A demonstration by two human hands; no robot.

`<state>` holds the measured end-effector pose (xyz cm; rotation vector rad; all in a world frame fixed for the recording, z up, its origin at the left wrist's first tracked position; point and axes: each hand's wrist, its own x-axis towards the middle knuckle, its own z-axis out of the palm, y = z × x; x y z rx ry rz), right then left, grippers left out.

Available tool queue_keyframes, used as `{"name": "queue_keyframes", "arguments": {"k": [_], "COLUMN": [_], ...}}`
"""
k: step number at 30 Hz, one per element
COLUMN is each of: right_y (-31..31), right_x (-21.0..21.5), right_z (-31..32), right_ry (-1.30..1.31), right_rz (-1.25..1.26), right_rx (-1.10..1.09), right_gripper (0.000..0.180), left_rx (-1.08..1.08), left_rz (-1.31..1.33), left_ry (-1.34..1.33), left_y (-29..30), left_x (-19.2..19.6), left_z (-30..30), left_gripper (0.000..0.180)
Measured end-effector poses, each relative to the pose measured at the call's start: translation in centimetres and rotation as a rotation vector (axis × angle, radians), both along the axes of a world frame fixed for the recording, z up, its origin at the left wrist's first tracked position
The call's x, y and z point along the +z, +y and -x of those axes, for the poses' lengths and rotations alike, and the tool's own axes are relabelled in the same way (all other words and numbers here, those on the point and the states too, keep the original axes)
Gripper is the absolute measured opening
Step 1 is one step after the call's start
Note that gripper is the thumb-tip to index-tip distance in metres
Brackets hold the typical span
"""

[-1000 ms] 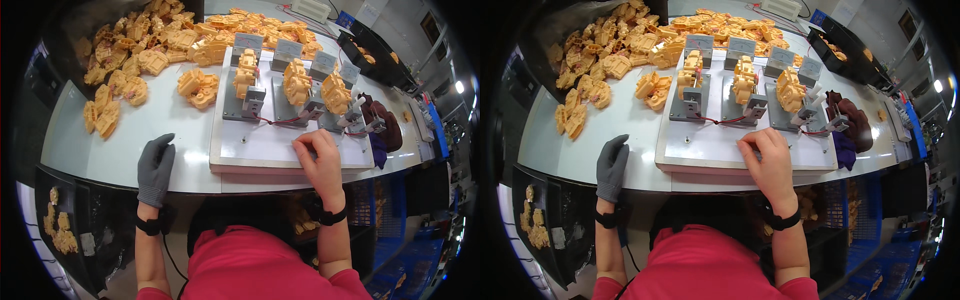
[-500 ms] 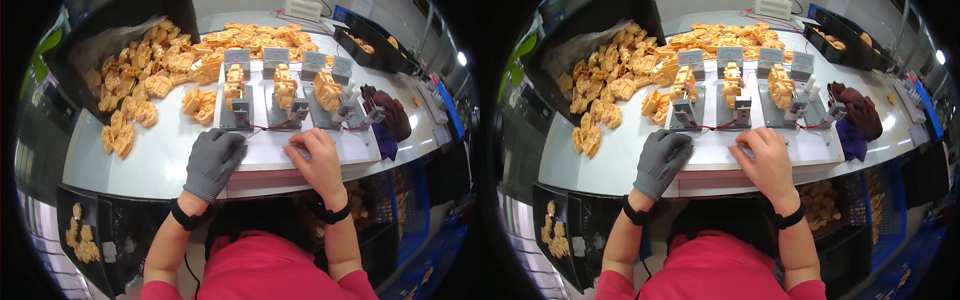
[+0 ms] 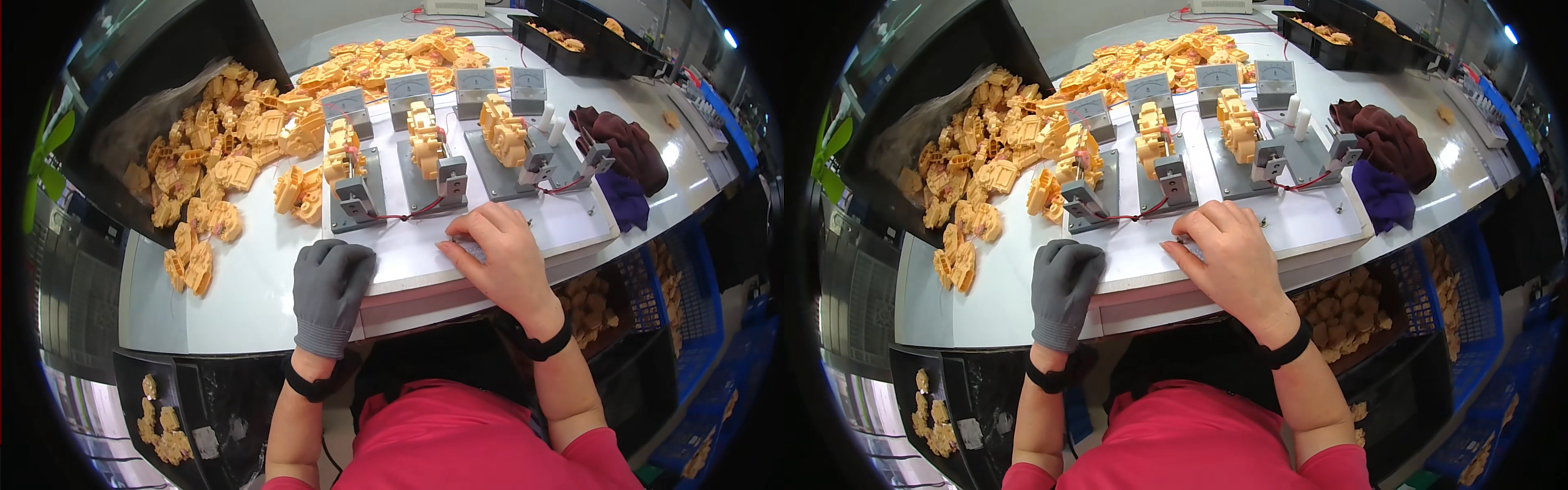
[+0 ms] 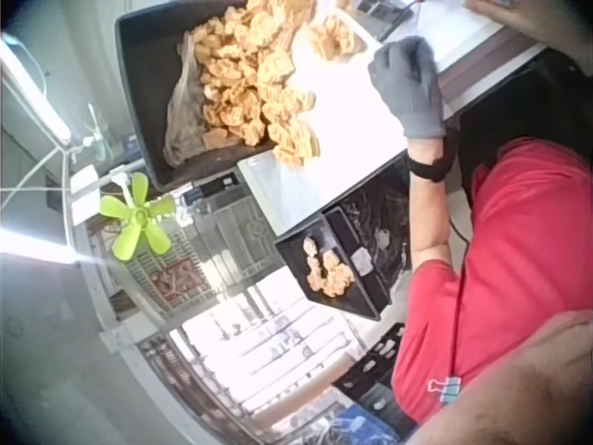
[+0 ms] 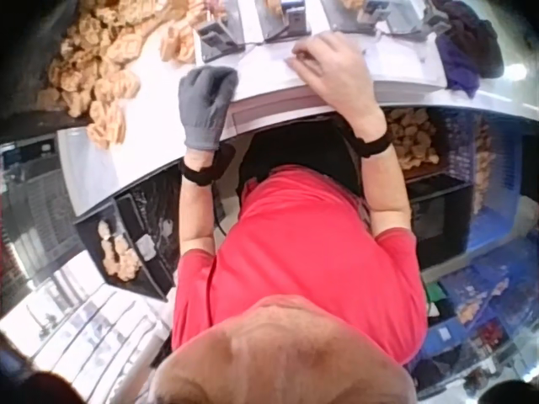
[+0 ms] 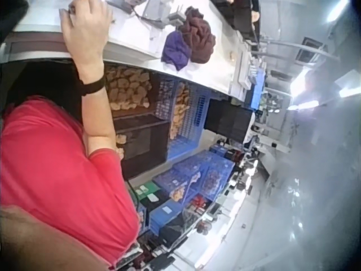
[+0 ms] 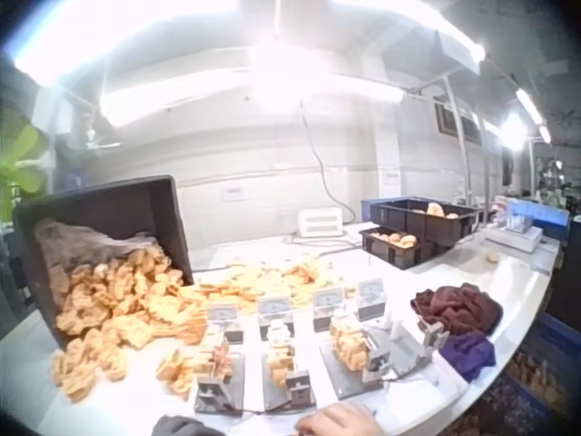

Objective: The person assembles yellow plastic electrical components by inserting them into a white testing jig with metal clamps. They connect red and black wires to the components and the jig, then remove the components and place them into a black bin. The process is repeated for multiple units.

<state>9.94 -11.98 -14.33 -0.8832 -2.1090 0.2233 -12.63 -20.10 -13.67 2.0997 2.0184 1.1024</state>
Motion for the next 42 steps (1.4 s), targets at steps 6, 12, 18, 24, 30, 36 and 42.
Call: {"name": "queue_keyframes", "arguments": {"k": [6, 12, 18, 24, 30, 36, 42], "right_y": [-0.2, 0.1, 0.1, 0.1, -0.1, -0.2, 0.0], "right_x": [0.0, -0.3, -0.3, -0.5, -0.5, -0.3, -0.7], "right_z": [0.3, -0.2, 0.6, 0.0, 0.1, 0.1, 0.5], "right_ry": [0.008, 0.009, 0.055, 0.051, 0.052, 0.06, 0.071], "right_rz": [-0.007, -0.055, -0.053, -0.052, -0.052, -0.05, -0.062], "right_rx": [0.015, -0.032, 0.037, 0.005, 0.002, -0.001, 0.02], "right_gripper": [0.015, 0.016, 0.017, 0.019, 0.017, 0.016, 0.018], "left_rx": [0.006, -0.03, 0.014, -0.02, -0.007, -0.009, 0.004], "left_rz": [-0.063, -0.096, 0.008, 0.025, 0.032, 0.043, 0.052], "left_ry": [-0.032, 0.001, -0.084, -0.117, -0.112, -0.105, -0.081], "left_y": [-0.3, 0.6, -0.8, -0.1, -0.5, -0.4, -0.7], "left_x": [-0.4, -1.0, -0.9, -0.4, -0.3, -0.2, -0.4], "left_z": [0.2, 0.3, 1.1, 0.1, 0.2, 0.1, 0.5], "left_gripper": [0.01, 0.012, 0.013, 0.013, 0.012, 0.013, 0.012]}}
